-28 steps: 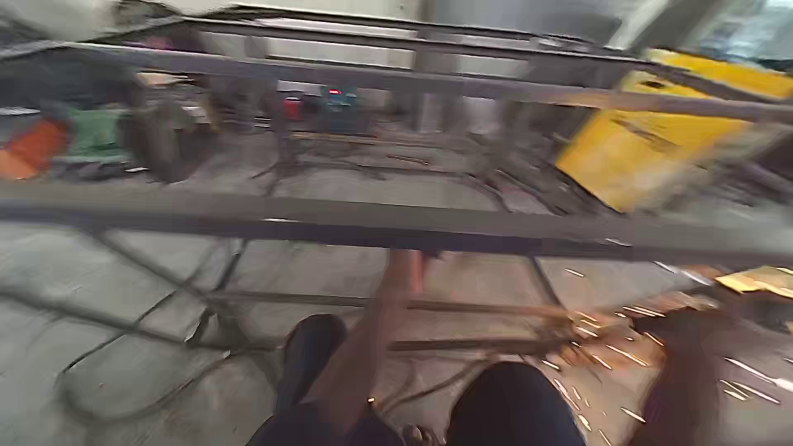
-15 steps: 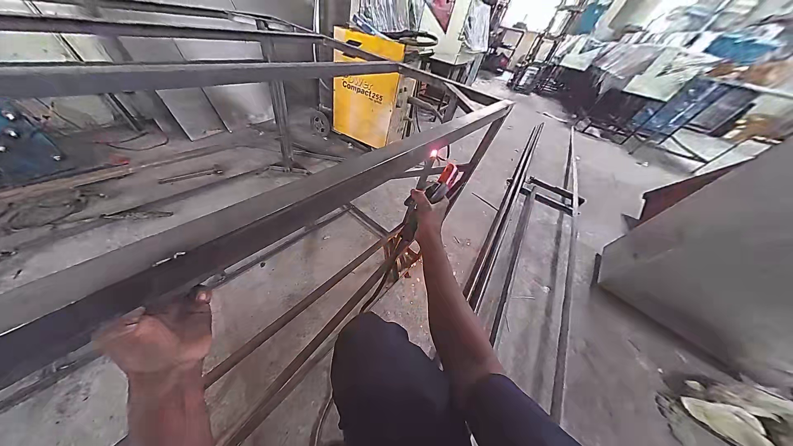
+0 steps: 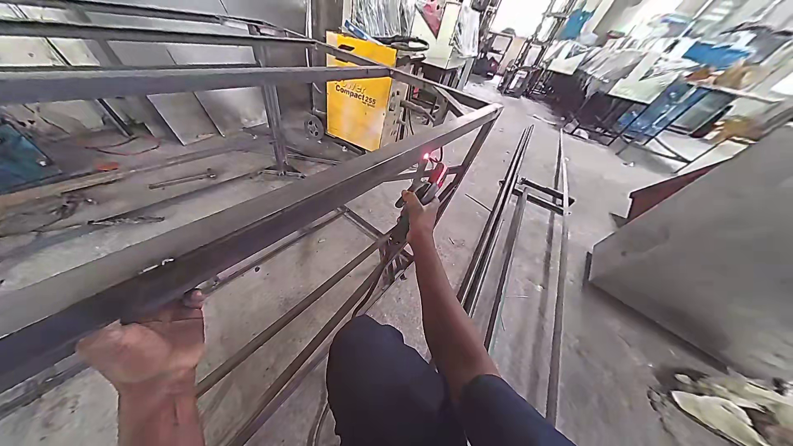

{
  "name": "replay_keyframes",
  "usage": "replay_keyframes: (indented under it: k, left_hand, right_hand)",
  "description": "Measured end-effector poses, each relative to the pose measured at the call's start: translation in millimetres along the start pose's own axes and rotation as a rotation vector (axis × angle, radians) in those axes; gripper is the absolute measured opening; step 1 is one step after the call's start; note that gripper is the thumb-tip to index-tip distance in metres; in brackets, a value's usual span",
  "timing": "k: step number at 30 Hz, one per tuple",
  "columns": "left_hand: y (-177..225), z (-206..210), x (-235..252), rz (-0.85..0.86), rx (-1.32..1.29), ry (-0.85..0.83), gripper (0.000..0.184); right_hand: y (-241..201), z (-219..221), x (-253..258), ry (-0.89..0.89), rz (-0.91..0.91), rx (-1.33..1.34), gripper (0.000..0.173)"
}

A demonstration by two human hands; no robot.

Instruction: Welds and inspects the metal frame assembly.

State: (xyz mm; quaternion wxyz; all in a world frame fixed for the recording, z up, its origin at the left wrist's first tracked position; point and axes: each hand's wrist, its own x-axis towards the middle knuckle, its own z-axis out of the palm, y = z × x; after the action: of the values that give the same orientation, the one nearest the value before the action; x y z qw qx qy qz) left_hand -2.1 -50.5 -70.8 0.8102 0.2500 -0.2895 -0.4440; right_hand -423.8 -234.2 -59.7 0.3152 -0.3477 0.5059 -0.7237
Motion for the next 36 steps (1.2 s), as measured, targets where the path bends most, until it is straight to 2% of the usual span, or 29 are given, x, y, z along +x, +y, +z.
replay_keyframes:
  k: [5,10,13,16,18,20,22,24,25,28,31,33,36]
  left_hand:
    - [1,-5,4,0.003,-0.053,-0.021,0.049]
    - [7,-6,0,-0.078,-0.082,-0.102,0.052]
    - [14,-11,-10,-0.139,0.008,-0.142,0.049]
    - [32,-18,-29,-0.232,0.430,-0.273,0.035]
    - [43,-18,-43,-0.305,0.833,-0.386,0.038]
    - [43,-24,-54,-0.343,1.150,-0.501,0.042]
    - [32,-35,-62,-0.345,1.291,-0.563,0.039]
    - [19,-40,-73,-0.372,1.270,-0.579,0.031]
    - [12,-41,-78,-0.397,1.236,-0.594,0.028]
    - [-20,-35,-95,-0.459,1.078,-0.568,0.017]
    - [-52,-37,-100,-0.620,0.858,-0.433,0.019]
    - [-72,-35,-106,-0.769,0.871,-0.399,0.017]
    - [-106,-62,-140,-0.881,0.872,-0.467,0.027]
  right_hand:
    - [7,-29,-35,-0.011,0.045,0.149,0.067]
    - [16,-68,-75,-0.055,0.164,0.499,0.025]
    - [18,-89,-87,-0.120,0.171,0.676,0.037]
    - [28,-111,-97,-0.219,0.194,0.846,0.051]
    - [35,-125,-102,-0.220,0.234,0.926,0.058]
    - [47,-137,-101,-0.168,0.264,0.967,0.055]
    - [73,-156,-104,-0.153,0.259,0.852,0.044]
    - [101,-177,-115,-0.049,0.348,0.558,0.031]
    - [117,-189,-124,0.010,0.407,0.395,0.030]
    - [158,-224,-162,0.060,0.624,0.056,0.055]
    - [194,-249,-194,0.149,0.823,0.073,0.047]
    - [201,-258,-207,0.233,0.891,0.106,0.048]
    - [196,-263,-204,0.332,0.826,0.141,0.047]
